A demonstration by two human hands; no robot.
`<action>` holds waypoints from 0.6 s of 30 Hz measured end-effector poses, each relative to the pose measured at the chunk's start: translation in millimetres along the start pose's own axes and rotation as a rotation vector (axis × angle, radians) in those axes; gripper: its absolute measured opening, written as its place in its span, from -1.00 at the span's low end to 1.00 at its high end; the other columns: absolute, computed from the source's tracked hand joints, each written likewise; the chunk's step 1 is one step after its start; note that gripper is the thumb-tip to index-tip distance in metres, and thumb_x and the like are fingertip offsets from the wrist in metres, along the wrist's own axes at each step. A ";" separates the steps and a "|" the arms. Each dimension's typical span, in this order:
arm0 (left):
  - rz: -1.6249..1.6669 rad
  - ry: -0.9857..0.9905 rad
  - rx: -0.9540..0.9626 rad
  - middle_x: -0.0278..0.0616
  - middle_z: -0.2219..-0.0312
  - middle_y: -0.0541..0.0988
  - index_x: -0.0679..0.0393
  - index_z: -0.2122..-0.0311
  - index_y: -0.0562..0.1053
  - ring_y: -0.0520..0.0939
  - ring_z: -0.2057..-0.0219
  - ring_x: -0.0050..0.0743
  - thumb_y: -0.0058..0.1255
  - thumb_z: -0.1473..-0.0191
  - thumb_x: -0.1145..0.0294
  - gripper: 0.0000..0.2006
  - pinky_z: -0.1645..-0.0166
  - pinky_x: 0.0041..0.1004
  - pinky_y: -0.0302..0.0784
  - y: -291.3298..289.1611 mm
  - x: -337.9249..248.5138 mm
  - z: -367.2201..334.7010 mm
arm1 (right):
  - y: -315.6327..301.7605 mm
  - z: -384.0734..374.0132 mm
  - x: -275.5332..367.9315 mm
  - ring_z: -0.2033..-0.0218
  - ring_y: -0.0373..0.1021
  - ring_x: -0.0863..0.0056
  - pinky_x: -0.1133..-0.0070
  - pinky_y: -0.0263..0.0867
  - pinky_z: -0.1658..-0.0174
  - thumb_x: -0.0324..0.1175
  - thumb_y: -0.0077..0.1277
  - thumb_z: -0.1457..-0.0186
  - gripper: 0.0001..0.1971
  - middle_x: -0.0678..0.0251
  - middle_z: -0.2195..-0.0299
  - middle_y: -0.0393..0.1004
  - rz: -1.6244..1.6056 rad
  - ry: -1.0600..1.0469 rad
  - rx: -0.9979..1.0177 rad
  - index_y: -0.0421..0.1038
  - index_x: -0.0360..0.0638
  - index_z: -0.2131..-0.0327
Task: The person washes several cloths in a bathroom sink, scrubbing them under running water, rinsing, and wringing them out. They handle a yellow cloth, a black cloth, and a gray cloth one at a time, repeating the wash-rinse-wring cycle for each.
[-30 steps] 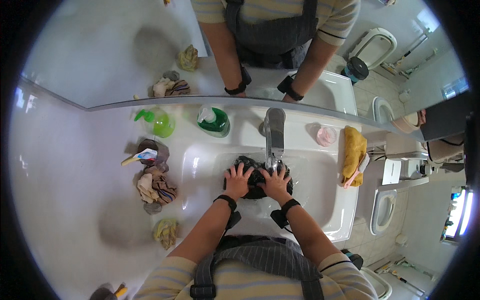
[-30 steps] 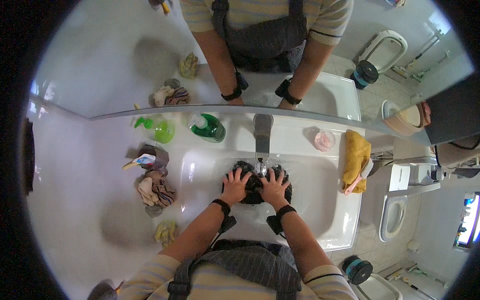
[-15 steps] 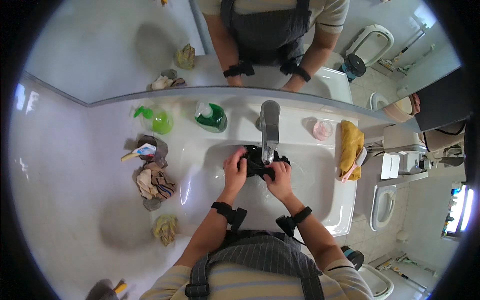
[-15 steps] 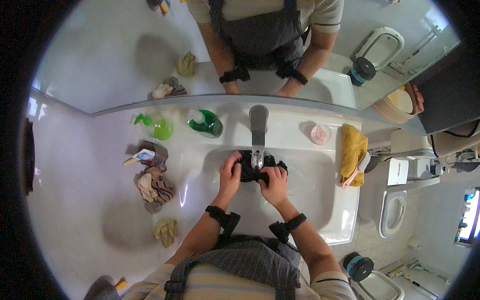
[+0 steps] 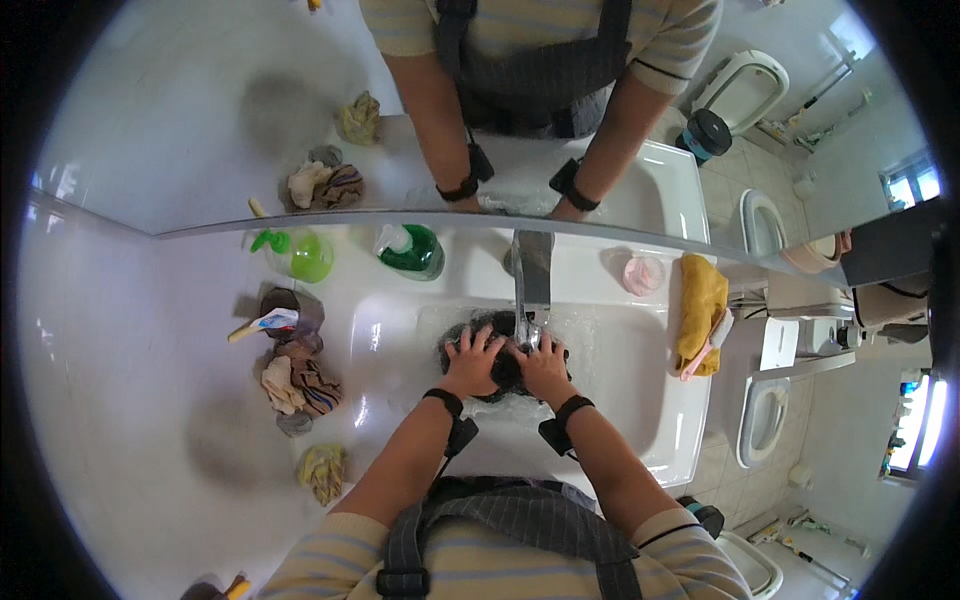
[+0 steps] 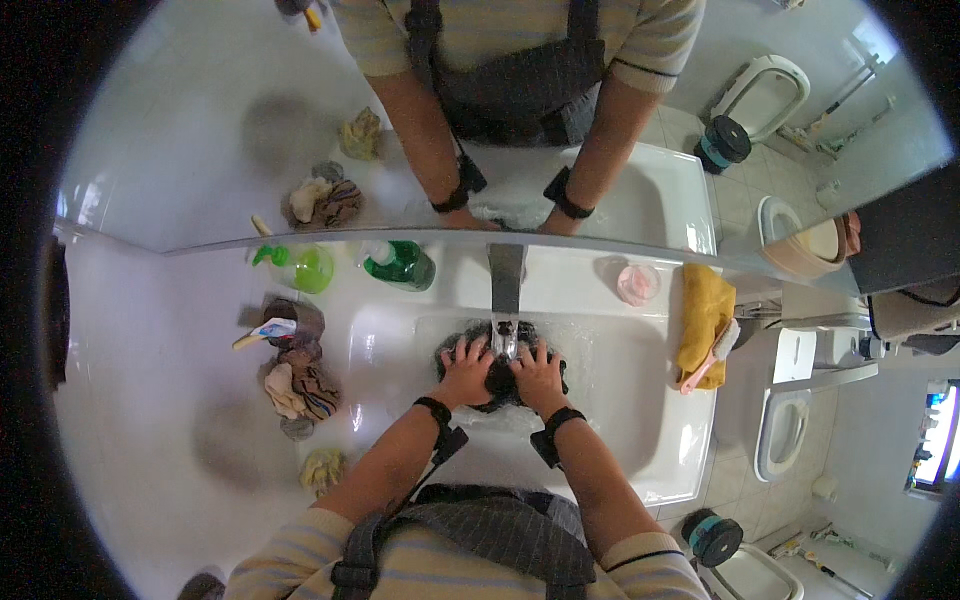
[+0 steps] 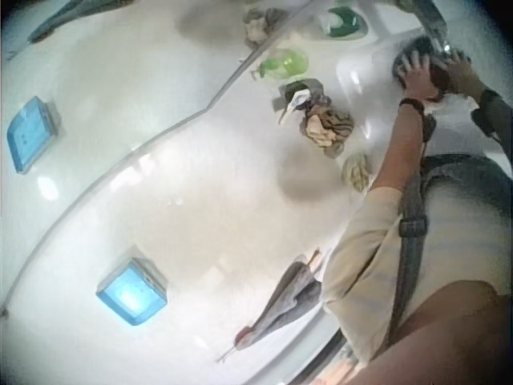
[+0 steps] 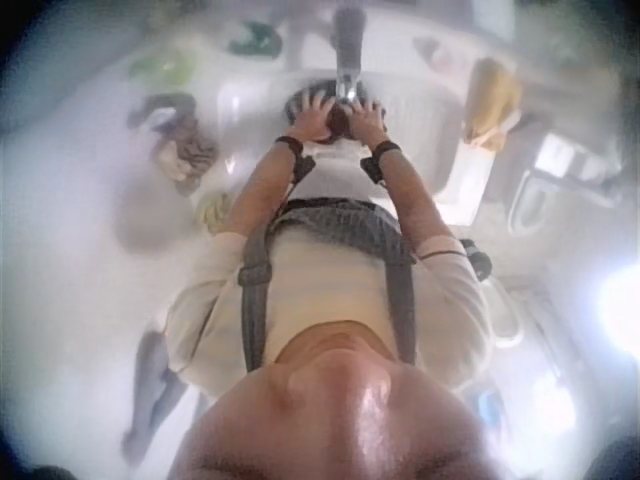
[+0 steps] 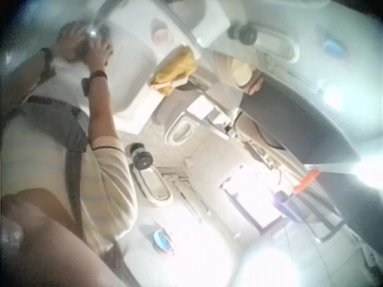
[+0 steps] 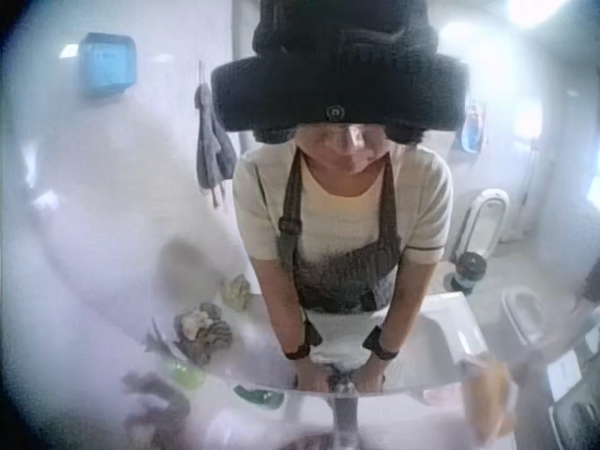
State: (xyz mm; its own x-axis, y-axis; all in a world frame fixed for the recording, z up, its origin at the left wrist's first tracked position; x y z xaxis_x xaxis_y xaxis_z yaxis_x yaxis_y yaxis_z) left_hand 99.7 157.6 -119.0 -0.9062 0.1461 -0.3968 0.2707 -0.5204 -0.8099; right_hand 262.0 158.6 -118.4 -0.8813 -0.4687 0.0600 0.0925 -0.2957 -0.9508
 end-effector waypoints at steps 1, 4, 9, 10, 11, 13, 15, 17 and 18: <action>-0.006 0.034 0.020 -0.21 -0.17 0.01 -0.19 -0.14 0.14 -0.05 -0.18 0.19 0.23 0.48 0.27 -0.10 -0.02 0.43 -0.08 -2.1 7.1 -8.6 | 1.9 -6.8 -1.1 -0.07 0.08 0.10 0.10 0.12 0.08 -0.30 -0.08 0.02 -0.69 0.30 -0.01 0.23 -0.065 0.020 -0.046 0.39 0.02 0.14; -0.060 -0.005 0.099 -0.11 -0.13 0.07 -0.08 -0.11 0.16 0.02 -0.15 0.21 0.21 0.43 0.21 -0.16 -0.05 0.36 -0.06 -28.3 -2.2 -37.4 | 27.9 -33.2 -15.6 0.01 0.13 0.05 0.16 0.05 0.04 -0.11 -0.19 -0.13 -0.62 0.14 0.02 0.29 -0.429 0.239 -0.117 0.23 0.21 -0.05; 0.565 -0.293 -0.017 0.07 -0.05 0.15 0.08 -0.06 0.14 0.15 -0.10 0.12 0.08 0.19 0.24 -0.35 -0.09 0.07 0.11 -34.8 -17.3 -48.9 | -26.3 -41.0 -11.0 -0.01 0.11 0.19 0.22 0.08 0.09 -0.34 0.04 0.16 -0.64 0.34 0.06 0.32 -0.315 0.339 -0.046 0.41 0.06 0.18; 0.854 -0.253 -0.134 0.07 -0.02 0.17 0.09 -0.05 0.13 0.18 -0.07 0.10 0.05 0.15 0.26 -0.39 -0.09 -0.02 0.15 -31.8 -5.4 -39.9 | -57.0 -22.1 -5.7 0.03 0.13 0.19 0.20 0.12 0.10 -0.45 0.02 0.19 -0.66 0.44 0.13 0.30 -0.294 0.284 -0.133 0.41 0.02 0.22; 1.132 -0.186 -0.252 0.08 0.01 0.19 0.10 -0.04 0.12 0.21 -0.05 0.08 0.02 0.10 0.27 -0.43 -0.08 -0.11 0.19 -31.8 -0.4 -34.4 | -65.3 -4.9 -8.5 0.00 0.09 0.14 0.16 0.08 0.04 -0.51 0.03 0.25 -0.55 0.36 0.09 0.25 -0.322 0.198 -0.284 0.36 0.03 0.15; 1.029 -0.047 -0.607 0.08 0.07 0.17 0.10 -0.07 0.09 0.26 0.02 0.02 -0.02 0.03 0.30 -0.45 -0.04 -0.28 0.23 -27.3 -8.0 -16.1 | -69.1 22.3 -7.0 -0.03 0.05 0.10 0.11 0.03 -0.02 -0.43 0.06 0.19 -0.42 0.25 0.00 0.13 -0.576 0.119 -0.507 0.22 0.12 -0.02; 0.756 -0.150 -0.704 0.09 0.06 0.14 0.08 -0.09 0.09 0.26 0.02 0.01 0.01 0.03 0.31 -0.43 -0.06 -0.28 0.22 -30.9 -24.0 4.1 | -66.5 37.9 -0.2 -0.07 0.00 0.04 0.11 -0.01 -0.08 -0.30 0.13 0.19 -0.30 0.16 -0.08 0.02 -0.795 0.158 -0.604 0.10 0.14 -0.10; 0.386 -0.246 -0.478 -0.01 -0.15 -0.07 -0.10 -0.16 0.10 0.10 -0.10 0.10 0.01 0.02 0.30 -0.39 -0.09 0.10 0.08 -7.8 -37.7 4.7 | -59.3 44.8 4.5 -0.11 -0.04 0.00 0.08 -0.05 -0.10 -0.19 0.18 0.21 -0.21 0.13 -0.15 -0.08 -0.787 0.276 -0.512 0.03 0.18 -0.15; 0.278 -0.299 -0.337 -0.06 -0.19 -0.14 -0.15 -0.17 0.12 0.02 -0.14 0.13 0.01 0.02 0.30 -0.39 -0.08 0.22 0.02 -18.6 -54.9 12.9 | -49.9 43.8 4.2 -0.12 -0.06 -0.01 0.04 -0.06 -0.10 -0.14 0.20 0.22 -0.18 0.14 -0.18 -0.13 -0.671 0.374 -0.375 0.01 0.20 -0.16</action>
Point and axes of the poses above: each hand's wrist, its own z-axis away from the middle knuckle, its own y-axis out of the palm, x = y × z, the point moved 2 cm from there along -z, towards the middle knuckle
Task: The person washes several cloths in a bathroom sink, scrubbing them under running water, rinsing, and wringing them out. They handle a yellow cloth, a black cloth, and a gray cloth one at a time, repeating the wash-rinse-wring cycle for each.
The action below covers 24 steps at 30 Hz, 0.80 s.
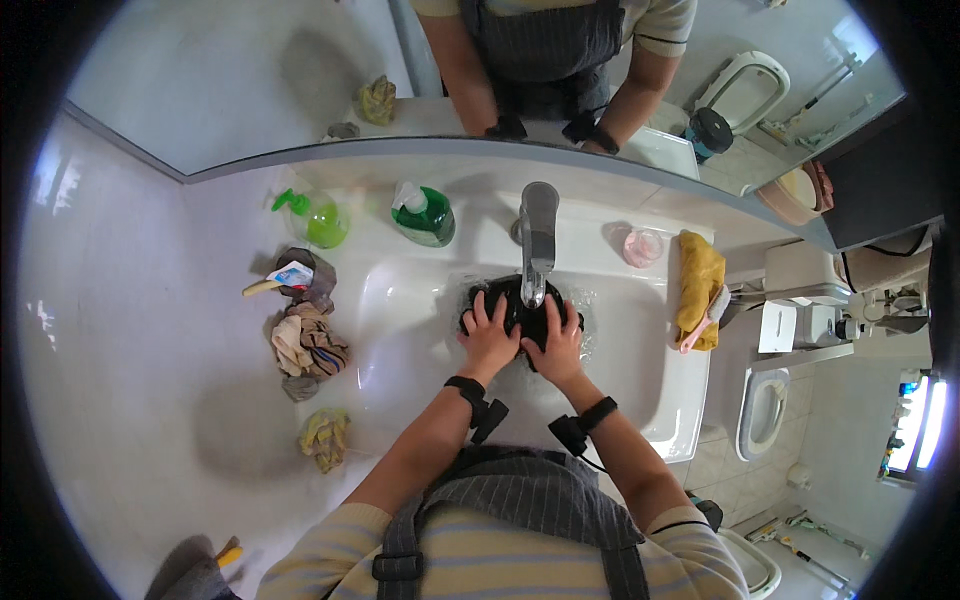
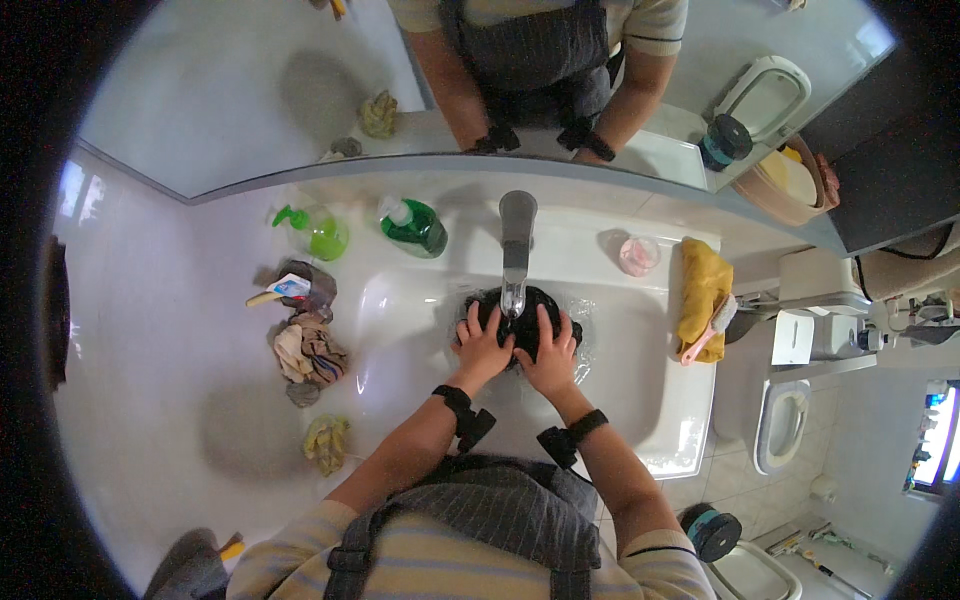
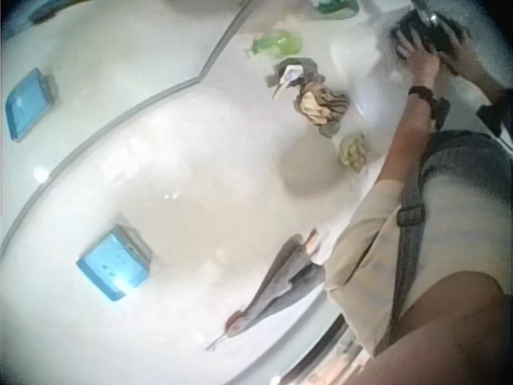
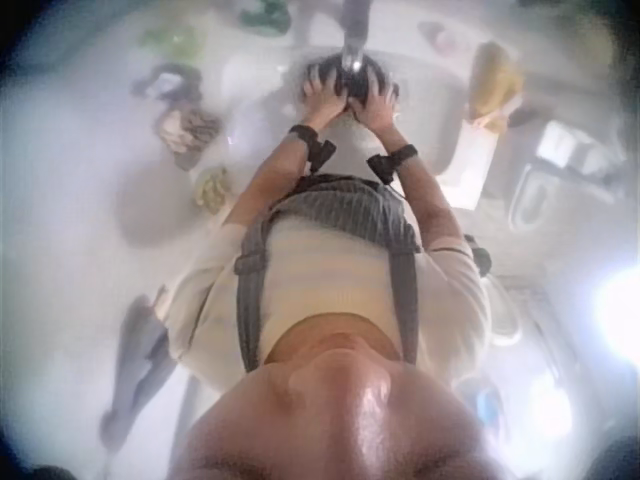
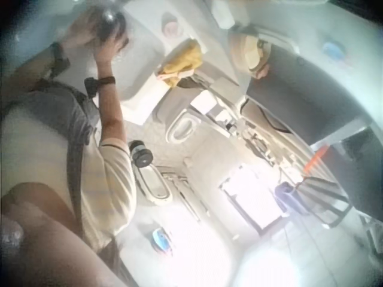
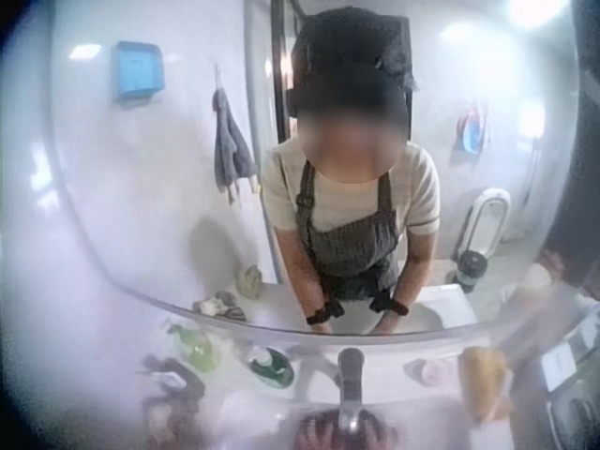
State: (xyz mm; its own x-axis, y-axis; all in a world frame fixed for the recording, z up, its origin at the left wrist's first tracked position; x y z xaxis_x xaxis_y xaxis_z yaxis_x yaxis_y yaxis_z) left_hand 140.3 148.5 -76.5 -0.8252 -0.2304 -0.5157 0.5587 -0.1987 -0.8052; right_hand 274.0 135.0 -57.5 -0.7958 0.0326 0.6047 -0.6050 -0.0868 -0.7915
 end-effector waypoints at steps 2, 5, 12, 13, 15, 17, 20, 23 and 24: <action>-0.166 -0.036 0.104 -0.31 -0.27 -0.37 -0.31 -0.18 0.12 -0.33 -0.25 0.17 0.00 0.00 0.22 -0.40 0.02 0.53 -0.19 -0.2 4.0 10.3 | 0.3 -3.3 9.8 -0.19 -0.17 -0.03 -0.14 -0.18 -0.07 0.02 0.15 0.18 -0.16 0.17 -0.25 -0.27 0.360 0.027 0.171 -0.04 0.24 -0.20; -0.288 0.136 0.126 -0.31 -0.27 -0.35 -0.32 -0.19 0.09 -0.41 -0.25 0.14 -0.06 -0.04 0.16 -0.42 -0.05 0.45 -0.19 13.8 35.5 19.9 | 27.9 -5.5 -12.6 -0.23 -0.24 -0.02 -0.21 -0.27 -0.06 0.11 0.05 0.11 -0.19 0.20 -0.26 -0.25 0.535 -0.202 0.175 -0.07 0.27 -0.21; -0.386 0.174 0.327 -0.18 -0.23 -0.07 -0.22 -0.19 0.07 -0.19 -0.24 0.10 -0.04 -0.03 0.13 -0.39 -0.15 0.24 -0.12 18.1 50.8 -8.2 | 66.9 -34.9 -39.4 -0.20 -0.12 0.04 -0.17 -0.34 -0.08 0.03 -0.13 -0.05 -0.42 0.18 -0.07 0.20 0.825 -0.285 0.436 0.09 0.23 -0.16; -0.399 0.162 0.401 -0.15 -0.23 -0.08 -0.16 -0.19 0.06 -0.17 -0.24 0.11 -0.01 -0.01 0.14 -0.37 -0.15 0.23 -0.10 14.3 47.7 -19.3 | 70.3 -42.7 -40.7 -0.19 -0.10 0.05 -0.17 -0.34 -0.08 0.01 -0.13 -0.06 -0.45 0.16 -0.05 0.23 0.891 -0.283 0.437 0.13 0.21 -0.14; -0.379 0.134 0.510 -0.10 -0.18 0.02 -0.11 -0.17 0.09 -0.07 -0.20 0.12 0.03 0.04 0.16 -0.35 -0.14 0.21 -0.06 0.9 42.1 -44.3 | 76.2 -59.5 -47.7 -0.13 0.01 0.13 -0.10 -0.25 -0.07 -0.11 -0.12 -0.04 -0.52 0.15 -0.04 0.22 0.766 -0.246 0.395 0.24 0.10 -0.07; -0.321 0.086 0.564 -0.09 -0.14 0.10 -0.07 -0.14 0.13 0.02 -0.17 0.13 0.05 0.08 0.19 -0.37 -0.12 0.19 0.01 -9.1 29.5 -61.7 | 88.4 -71.3 -54.9 -0.10 0.07 0.19 -0.10 -0.13 -0.02 -0.15 -0.06 0.02 -0.48 0.28 -0.07 0.18 0.611 -0.121 0.333 0.25 -0.12 -0.04; -0.116 0.035 0.528 -0.05 -0.02 0.25 0.05 -0.05 0.18 0.21 -0.07 -0.03 -0.02 0.12 0.36 -0.45 -0.09 -0.09 0.21 -23.9 30.1 -69.7 | 35.5 -73.0 -3.1 -0.01 0.18 0.24 -0.03 -0.02 0.02 -0.42 -0.05 0.14 -0.63 0.39 0.05 0.29 0.198 0.212 0.198 0.36 -0.11 0.14; 0.974 0.158 0.313 -0.04 0.08 0.30 0.13 -0.01 0.18 0.27 0.00 -0.25 -0.03 0.11 0.38 -0.49 -0.03 -0.32 0.26 1.6 107.4 -73.4 | 20.5 -53.9 -2.6 0.13 0.25 0.26 0.38 0.13 0.05 -0.58 0.00 0.27 -0.69 0.29 0.21 0.34 -0.407 0.191 0.163 0.38 -0.11 0.32; 1.005 -0.004 0.433 -0.11 0.19 0.31 0.18 0.02 0.18 0.29 0.08 -0.41 -0.04 0.06 0.31 -0.54 0.02 -0.38 0.26 -25.5 71.8 -55.2 | 16.1 -37.1 -27.9 0.13 0.25 0.27 0.29 0.10 0.02 -0.60 -0.02 0.28 -0.68 0.32 0.21 0.33 -0.666 0.222 0.188 0.39 -0.08 0.33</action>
Point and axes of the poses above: each hand's wrist, its own z-axis away from the middle knuckle, its own y-axis out of the palm, x = y × z, the point moved 2 cm from there along -z, towards the middle knuckle
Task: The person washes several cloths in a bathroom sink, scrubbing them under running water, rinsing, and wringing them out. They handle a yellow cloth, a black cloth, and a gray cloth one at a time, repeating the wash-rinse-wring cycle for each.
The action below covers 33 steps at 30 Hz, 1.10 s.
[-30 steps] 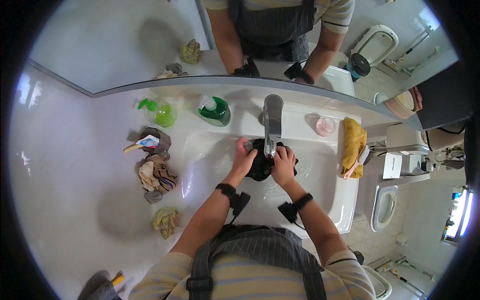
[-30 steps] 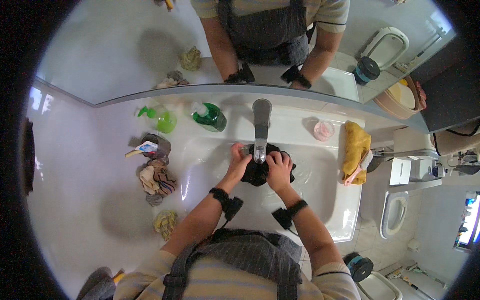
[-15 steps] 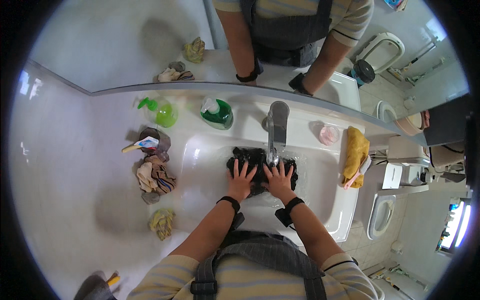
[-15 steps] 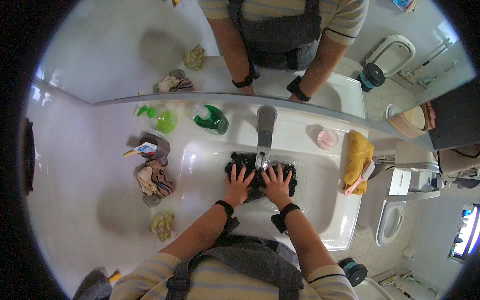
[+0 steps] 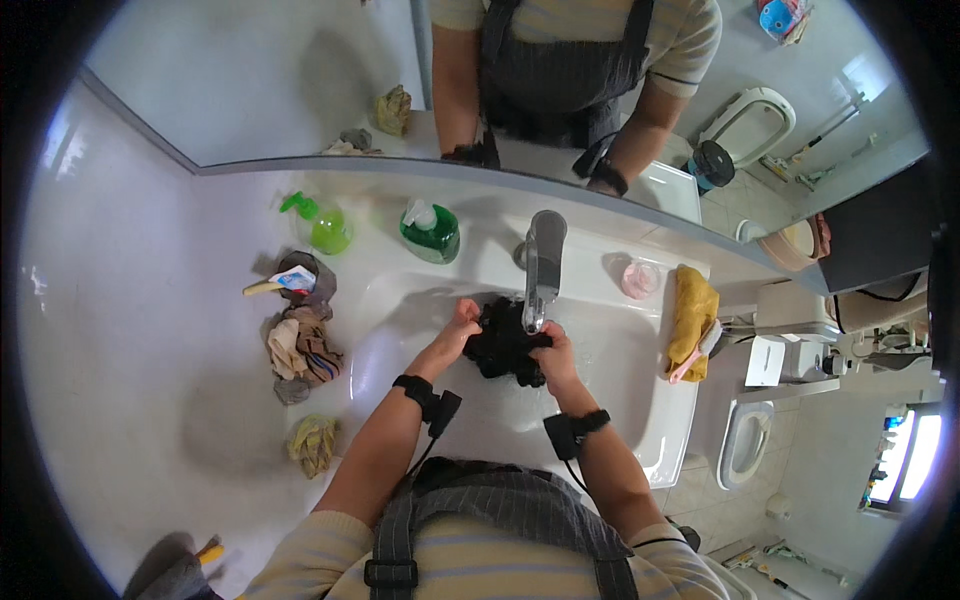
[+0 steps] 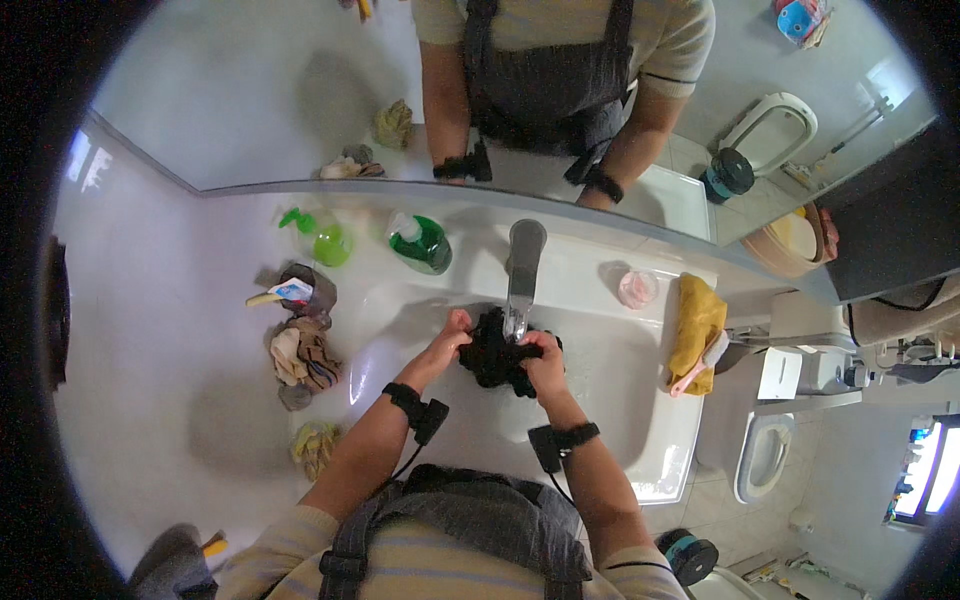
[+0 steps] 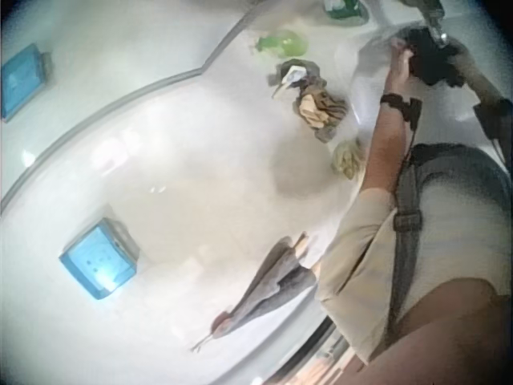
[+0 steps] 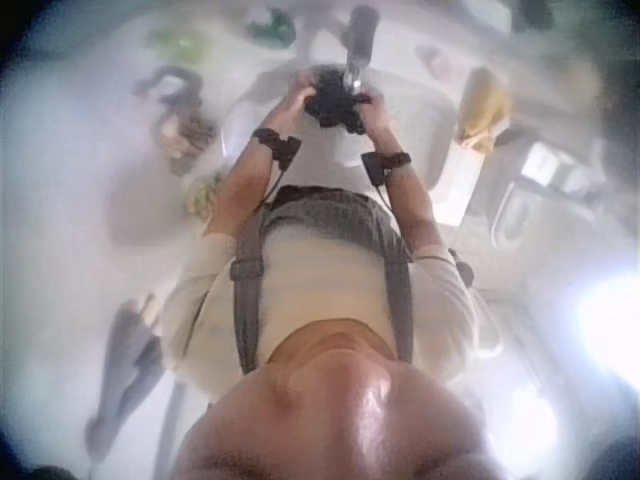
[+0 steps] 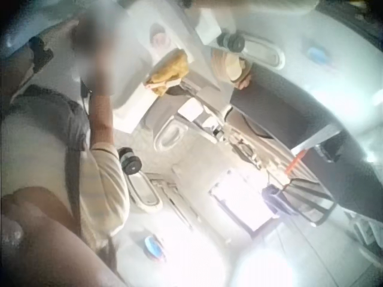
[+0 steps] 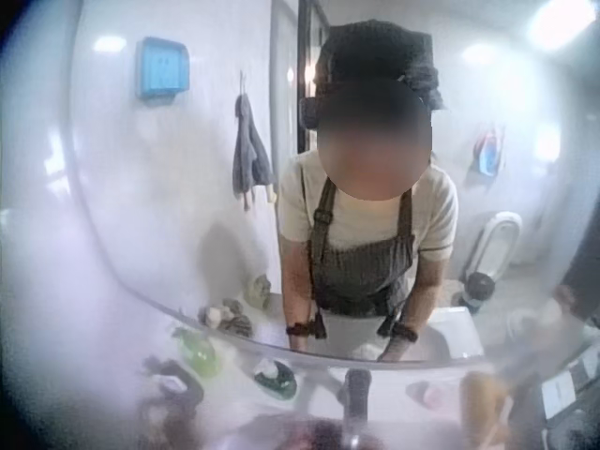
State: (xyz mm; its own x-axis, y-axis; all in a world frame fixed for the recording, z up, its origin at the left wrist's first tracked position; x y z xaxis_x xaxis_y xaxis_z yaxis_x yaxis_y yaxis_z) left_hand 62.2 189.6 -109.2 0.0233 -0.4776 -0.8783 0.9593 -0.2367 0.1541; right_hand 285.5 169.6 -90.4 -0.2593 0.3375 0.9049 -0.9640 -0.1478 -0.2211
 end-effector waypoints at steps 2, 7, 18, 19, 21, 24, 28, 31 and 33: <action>-0.134 0.047 -0.112 -0.07 0.17 0.30 0.14 -0.02 0.16 0.32 0.08 -0.33 -0.04 0.02 0.22 -0.50 0.00 -0.33 0.26 19.9 -18.4 22.7 | 0.9 24.9 -3.0 0.09 0.20 0.31 0.24 0.05 -0.04 -0.56 0.03 0.31 -0.70 0.32 0.23 0.32 -0.333 0.016 0.165 0.37 -0.03 0.37; -1.070 -0.159 -0.159 -0.20 -0.26 -0.28 -0.31 -0.21 0.02 -0.04 -0.18 0.30 -0.10 -0.03 0.04 -0.37 -0.11 0.30 -0.04 82.7 -3.0 51.0 | 13.9 46.4 -13.0 -0.14 -0.13 -0.06 0.01 -0.13 -0.08 -0.11 0.07 0.12 -0.45 0.13 -0.10 0.04 0.723 -0.300 -0.286 0.21 0.16 -0.02; -1.378 -0.184 0.020 -0.24 -0.25 -0.16 -0.20 -0.18 0.14 -0.11 -0.22 0.16 -0.28 -0.12 0.05 -0.51 -0.05 0.44 -0.11 74.8 25.0 13.1 | 33.8 -21.3 -19.6 -0.15 -0.05 0.12 -0.06 -0.03 0.01 -0.08 -0.06 0.00 -0.59 0.25 -0.09 0.12 1.332 0.071 0.142 0.31 0.20 0.03; -1.386 -0.194 0.051 -0.23 -0.25 -0.14 -0.18 -0.17 0.15 -0.11 -0.22 0.14 -0.29 -0.12 0.05 -0.52 -0.05 0.44 -0.11 74.7 18.4 5.4 | 30.0 -34.7 -36.2 -0.13 0.00 0.15 -0.06 -0.03 0.01 -0.04 -0.04 0.05 -0.56 0.26 -0.05 0.20 1.309 0.042 0.082 0.32 0.21 0.03; -1.291 -0.225 0.041 -0.17 -0.21 -0.03 -0.18 -0.15 0.18 -0.02 -0.21 0.11 -0.23 -0.07 0.09 -0.51 -0.08 0.36 -0.06 64.9 1.3 -9.2 | 31.8 -44.3 -31.5 -0.12 0.06 0.23 -0.02 -0.01 0.00 -0.07 -0.02 0.07 -0.58 0.30 0.01 0.28 1.224 0.026 0.058 0.35 0.19 0.07; -1.238 -0.196 -0.022 -0.11 -0.04 0.27 -0.15 -0.02 0.27 0.21 -0.12 0.05 -0.12 0.01 0.14 -0.58 -0.02 0.20 0.16 54.1 -3.4 -27.3 | 28.1 -47.3 5.2 -0.06 0.15 0.30 0.11 0.08 -0.01 -0.23 0.05 0.11 -0.68 0.36 0.11 0.35 0.926 0.147 0.080 0.42 0.10 0.19; -0.299 0.177 -0.168 -0.22 0.39 0.44 0.05 0.20 0.26 0.47 0.33 -0.35 0.09 0.10 0.27 -0.64 0.25 -0.34 0.37 24.3 -2.5 -24.1 | 13.6 -8.9 36.9 0.08 0.21 0.29 0.23 0.10 0.04 -0.36 0.21 0.31 -0.70 0.37 0.23 0.35 0.643 -0.257 -0.096 0.44 0.07 0.37; -0.108 0.061 -0.311 -0.16 0.32 0.38 -0.05 0.06 0.24 0.43 0.25 -0.30 0.10 0.08 0.23 -0.55 0.16 -0.29 0.36 22.3 -43.6 27.5 | 0.9 35.1 39.4 0.08 0.19 0.24 0.30 0.08 0.03 -0.43 0.22 0.36 -0.68 0.36 0.25 0.34 0.482 -0.593 0.029 0.39 -0.01 0.40; -0.998 0.261 -0.446 -0.03 -0.02 0.18 -0.16 -0.09 0.17 0.22 -0.03 -0.01 0.07 0.05 0.10 -0.42 -0.04 -0.11 0.22 27.3 -24.9 35.2 | 1.2 44.7 20.1 0.05 0.13 0.14 0.28 0.05 0.00 -0.44 0.24 0.35 -0.52 0.25 0.19 0.28 0.447 -0.495 -0.032 0.29 -0.05 0.25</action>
Point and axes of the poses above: each hand's wrist, its own z-axis away from the middle knuckle, its own y-axis out of the palm, x = y × z, the point moved 2 cm from there along -z, towards the middle knuckle
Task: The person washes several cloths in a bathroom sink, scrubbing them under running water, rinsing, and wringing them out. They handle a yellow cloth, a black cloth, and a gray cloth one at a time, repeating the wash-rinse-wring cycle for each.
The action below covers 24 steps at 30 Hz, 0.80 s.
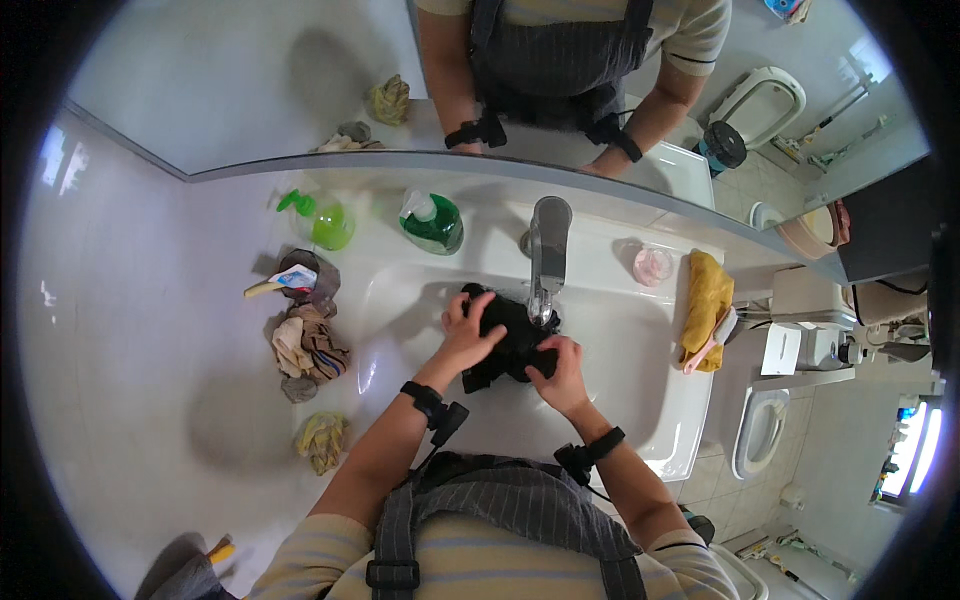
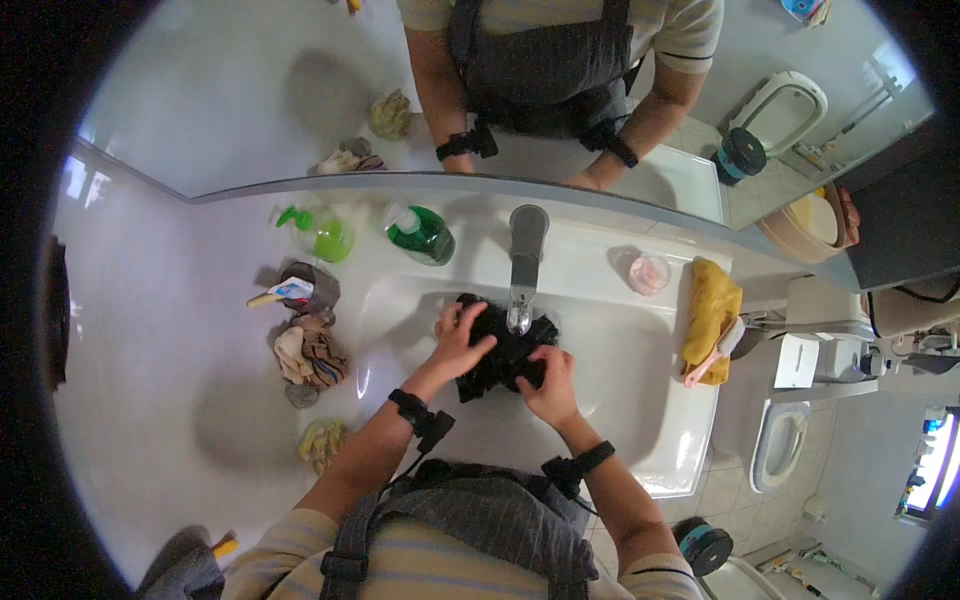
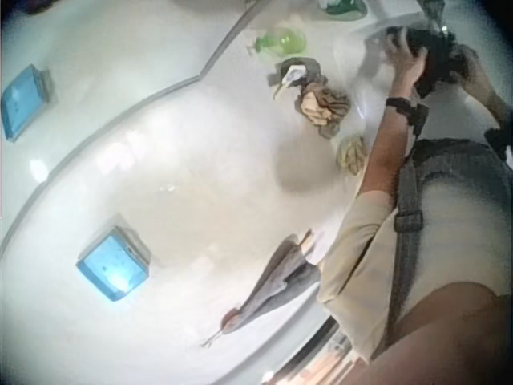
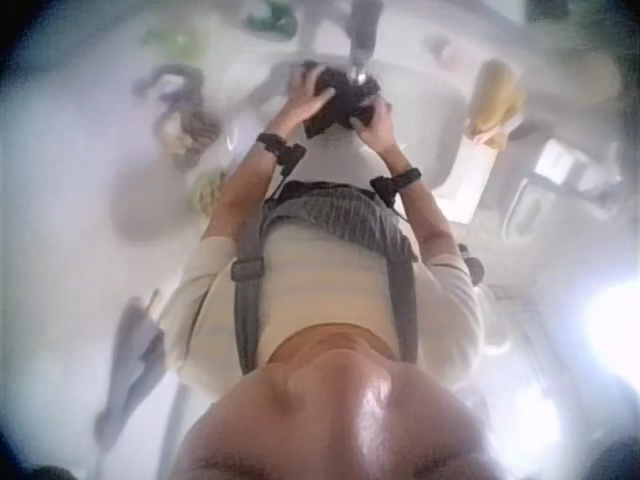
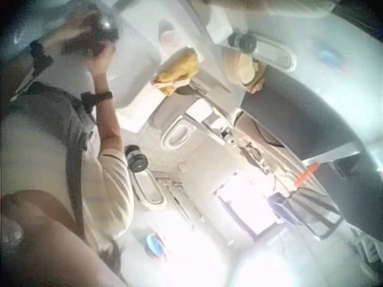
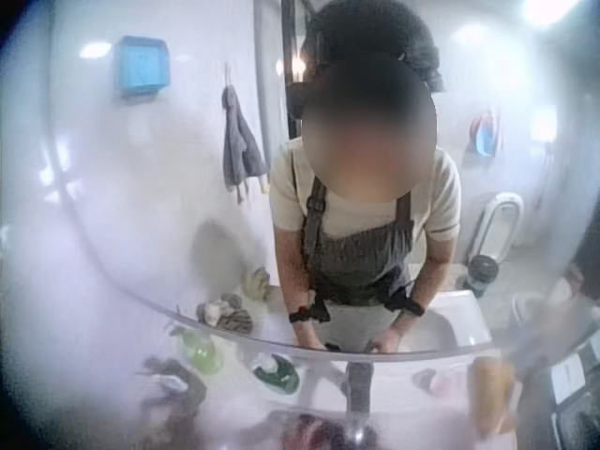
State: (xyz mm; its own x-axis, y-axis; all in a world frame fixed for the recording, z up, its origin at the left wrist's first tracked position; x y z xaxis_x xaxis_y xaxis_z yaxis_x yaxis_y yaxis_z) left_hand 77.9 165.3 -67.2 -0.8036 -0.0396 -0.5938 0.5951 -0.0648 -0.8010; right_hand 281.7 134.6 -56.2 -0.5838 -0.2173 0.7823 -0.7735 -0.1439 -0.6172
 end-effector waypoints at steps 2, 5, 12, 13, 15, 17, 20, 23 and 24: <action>-0.100 -0.149 0.432 -0.07 -0.25 -0.44 -0.41 -0.23 -0.04 -0.29 -0.23 0.28 -0.01 0.02 -0.03 -0.28 -0.16 0.26 -0.15 4.0 -12.4 12.4 | 10.5 14.6 -8.9 0.03 0.11 0.10 0.24 0.04 -0.01 -0.43 0.24 0.32 -0.45 0.20 0.14 0.25 0.200 0.221 -0.274 0.23 -0.07 0.16; -0.127 -0.175 0.424 -0.15 -0.26 -0.45 -0.43 -0.23 -0.05 -0.38 -0.25 0.20 -0.15 -0.08 0.08 -0.38 -0.11 0.38 -0.21 26.6 -18.2 24.5 | 31.6 7.0 -17.7 -0.14 -0.07 -0.06 0.15 -0.06 -0.10 -0.18 0.13 0.10 -0.36 0.08 -0.11 0.03 0.264 0.174 -0.226 0.11 0.04 -0.07; -0.298 -0.039 0.470 -0.18 -0.27 -0.34 -0.36 -0.22 0.03 -0.33 -0.25 0.19 -0.09 -0.02 0.20 -0.37 -0.08 0.42 -0.18 48.4 -3.4 19.1 | 62.4 -5.4 -51.3 -0.25 -0.39 -0.14 -0.16 -0.16 -0.04 0.16 -0.27 -0.11 -0.38 0.15 -0.26 -0.21 0.604 0.205 0.410 0.11 0.03 -0.14; -0.322 -0.055 0.510 -0.19 -0.27 -0.32 -0.38 -0.22 0.03 -0.31 -0.25 0.19 -0.08 -0.02 0.18 -0.37 -0.07 0.43 -0.17 48.0 -2.9 12.6 | 60.7 -15.0 -52.2 -0.25 -0.39 -0.13 -0.16 -0.16 -0.04 0.16 -0.26 -0.11 -0.38 0.14 -0.26 -0.20 0.565 0.259 0.489 0.11 0.02 -0.14; -0.292 -0.110 0.566 -0.21 -0.27 -0.32 -0.40 -0.22 0.02 -0.31 -0.25 0.20 -0.08 -0.02 0.18 -0.37 -0.07 0.43 -0.17 42.5 -6.0 3.0 | 52.3 -31.0 -46.8 -0.25 -0.38 -0.13 -0.10 -0.19 -0.10 0.11 -0.21 -0.10 -0.41 0.09 -0.23 -0.13 0.465 0.338 0.587 0.14 0.02 -0.12; -0.250 -0.130 0.596 -0.17 -0.27 -0.36 -0.32 -0.18 0.12 -0.34 -0.25 0.20 -0.12 -0.05 0.16 -0.45 -0.07 0.44 -0.16 34.5 -12.7 1.7 | 43.8 -27.0 -50.8 -0.24 -0.34 -0.13 -0.04 -0.19 -0.13 0.03 -0.11 -0.06 -0.42 0.12 -0.23 -0.12 0.351 0.266 0.517 0.13 0.04 -0.12; -0.235 -0.109 0.619 -0.15 -0.27 -0.35 -0.34 -0.19 0.09 -0.31 -0.25 0.24 -0.11 -0.03 0.19 -0.42 -0.14 0.31 -0.11 28.2 -20.0 1.8 | 38.6 -3.1 -97.9 -0.19 -0.19 -0.12 0.15 -0.13 -0.17 -0.12 0.07 0.05 -0.31 -0.03 -0.17 -0.07 0.093 0.188 0.059 0.03 -0.03 -0.14; -0.104 -0.088 0.693 -0.24 -0.27 -0.39 -0.43 -0.21 0.05 -0.35 -0.26 0.16 -0.09 0.02 0.30 -0.35 -0.08 0.38 -0.04 35.8 11.1 6.3 | 32.8 21.1 -96.5 -0.13 -0.05 -0.08 0.26 -0.06 -0.16 -0.07 0.15 0.13 -0.17 -0.15 -0.08 -0.01 0.214 0.669 -0.218 -0.06 -0.13 -0.15; -0.081 -0.082 0.729 -0.25 -0.27 -0.40 -0.42 -0.20 0.07 -0.36 -0.26 0.17 -0.12 0.05 0.36 -0.34 -0.09 0.37 -0.05 38.9 22.5 8.2 | 28.2 14.1 -78.4 -0.13 -0.04 -0.08 0.26 -0.05 -0.16 -0.02 0.17 0.16 -0.13 -0.16 -0.08 -0.01 0.157 0.759 -0.179 -0.06 -0.15 -0.15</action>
State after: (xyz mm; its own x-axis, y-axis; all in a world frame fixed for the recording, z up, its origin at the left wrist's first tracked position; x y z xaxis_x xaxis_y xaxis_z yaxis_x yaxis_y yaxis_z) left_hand 83.0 153.7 -111.1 -0.8597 -0.0787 -0.5047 0.4009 -0.7161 -0.5713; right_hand 309.2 133.9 -136.1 -0.6479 0.5041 0.5710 -0.6588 0.0055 -0.7523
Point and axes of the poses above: each hand's wrist, its own z-axis away from the middle knuckle, its own y-axis out of the palm, x = y × z, the point moved 2 cm from there along -z, towards the middle knuckle
